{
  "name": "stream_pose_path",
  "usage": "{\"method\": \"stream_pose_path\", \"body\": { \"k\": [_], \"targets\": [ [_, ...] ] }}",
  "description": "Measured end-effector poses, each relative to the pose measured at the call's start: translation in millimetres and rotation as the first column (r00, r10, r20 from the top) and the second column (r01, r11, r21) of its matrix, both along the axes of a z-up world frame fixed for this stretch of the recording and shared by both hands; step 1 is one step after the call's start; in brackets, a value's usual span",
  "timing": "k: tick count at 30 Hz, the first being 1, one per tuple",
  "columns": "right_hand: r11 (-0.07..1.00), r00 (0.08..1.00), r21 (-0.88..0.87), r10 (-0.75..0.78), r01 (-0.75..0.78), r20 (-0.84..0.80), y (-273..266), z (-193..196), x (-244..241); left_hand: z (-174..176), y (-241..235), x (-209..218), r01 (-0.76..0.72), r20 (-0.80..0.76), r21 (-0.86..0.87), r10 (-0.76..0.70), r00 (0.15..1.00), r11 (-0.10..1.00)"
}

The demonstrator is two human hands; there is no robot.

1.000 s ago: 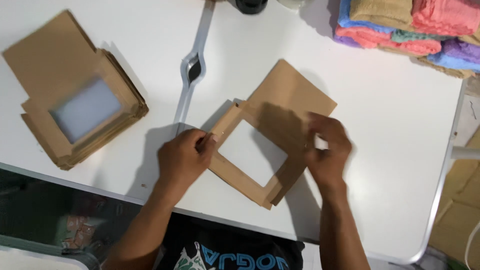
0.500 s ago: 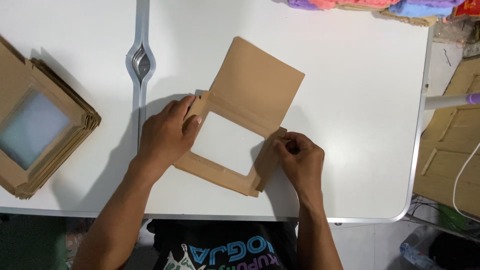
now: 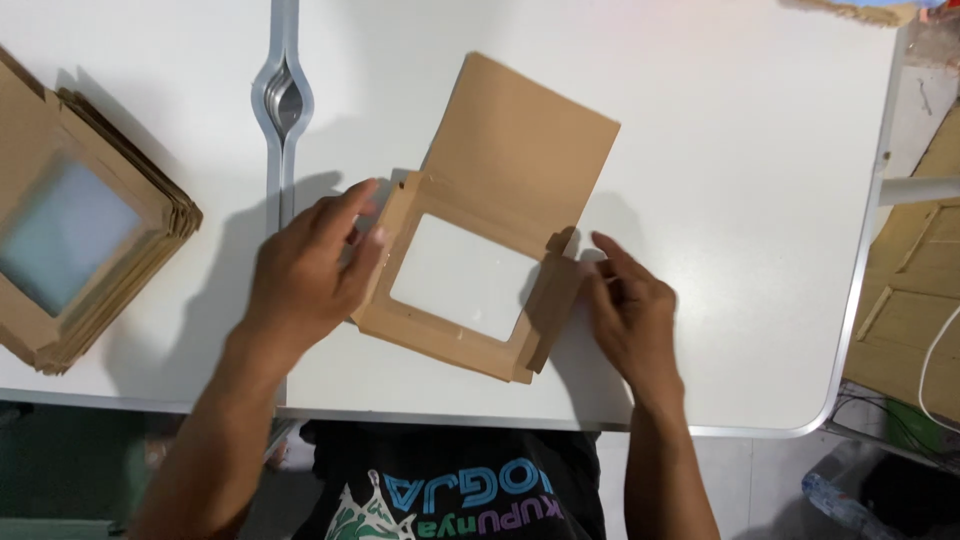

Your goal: Assembling small cardboard gift boxes by folding and tucking flaps of flat cutouts.

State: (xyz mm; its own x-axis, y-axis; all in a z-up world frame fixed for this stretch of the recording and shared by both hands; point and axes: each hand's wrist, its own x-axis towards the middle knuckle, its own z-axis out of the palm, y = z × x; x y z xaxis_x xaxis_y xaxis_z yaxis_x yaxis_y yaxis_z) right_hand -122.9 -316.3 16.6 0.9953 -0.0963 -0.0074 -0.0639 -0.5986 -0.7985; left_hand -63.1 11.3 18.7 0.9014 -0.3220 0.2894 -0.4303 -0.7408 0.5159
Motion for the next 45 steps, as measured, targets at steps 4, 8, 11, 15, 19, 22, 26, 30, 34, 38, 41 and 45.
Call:
{"method": "stream_pose_path", "body": {
  "k": [4, 8, 11, 15, 19, 22, 26, 30, 34, 38, 41, 45],
  "targets": [
    [0.998, 0.994, 0.014, -0.053, 0.055, -0.094, -10.6, 11.6, -24.5, 26.9, 20.0, -27.1, 0.161, -0.066, 0.067, -0.157, 0.985, 0.985],
    [0.955, 0.956, -0.095, 0.287, -0.281, 0.065, -8.8, 12.8, -43.8, 24.9, -2.6, -62.3, 0.377, 0.117, 0.136, -0.393, 0.912, 0.916],
    [0.887, 0.904, -0.282, 0.411, -0.366, 0.117, 5.0, 14.4, -40.5, 0.1, -40.6, -79.5, 0.476, 0.104, 0.007, -0.474, 0.875, 0.880],
    [0.866, 0.884, -0.361, 0.429, -0.345, 0.185, 10.0, 2.6, -38.7, -32.6, -83.6, -92.8, 0.490, 0.120, -0.072, -0.480, 0.869, 0.869],
    [0.889, 0.904, -0.347, 0.381, -0.299, 0.196, 10.2, -2.6, -36.7, -39.0, -102.0, -96.6, 0.422, 0.162, -0.039, -0.411, 0.897, 0.906],
    [0.903, 0.911, -0.306, 0.368, -0.302, 0.187, 12.0, 8.7, -31.1, -29.2, -104.2, -95.7, 0.409, 0.254, -0.061, -0.383, 0.888, 0.910],
    [0.952, 0.942, -0.134, 0.294, -0.274, 0.164, 14.2, 12.8, -30.7, -29.1, -104.5, -101.8, 0.341, 0.279, -0.074, -0.308, 0.909, 0.937],
    [0.953, 0.940, -0.084, 0.302, -0.292, 0.162, 17.1, 5.4, -31.7, -49.1, -110.1, -107.8, 0.272, 0.305, 0.017, -0.264, 0.915, 0.962],
    [0.950, 0.937, -0.050, 0.311, -0.307, 0.159, 16.3, 9.0, -29.6, -27.5, -104.5, -95.8, 0.279, 0.361, -0.071, -0.236, 0.902, 0.958],
    [0.947, 0.931, -0.050, 0.321, -0.317, 0.177, 16.5, 5.3, -29.4, -25.7, -96.1, -90.9, 0.266, 0.427, -0.143, -0.182, 0.885, 0.953],
    [0.942, 0.925, -0.085, 0.336, -0.326, 0.180, 17.9, 3.8, -31.8, -29.6, -93.1, -94.2, 0.241, 0.426, -0.208, -0.134, 0.895, 0.948],
    [0.934, 0.909, -0.165, 0.349, -0.318, 0.225, 23.4, 8.0, -28.1, -24.8, -92.6, -88.9, 0.203, 0.274, -0.180, -0.149, 0.950, 0.962]
  ]
}}
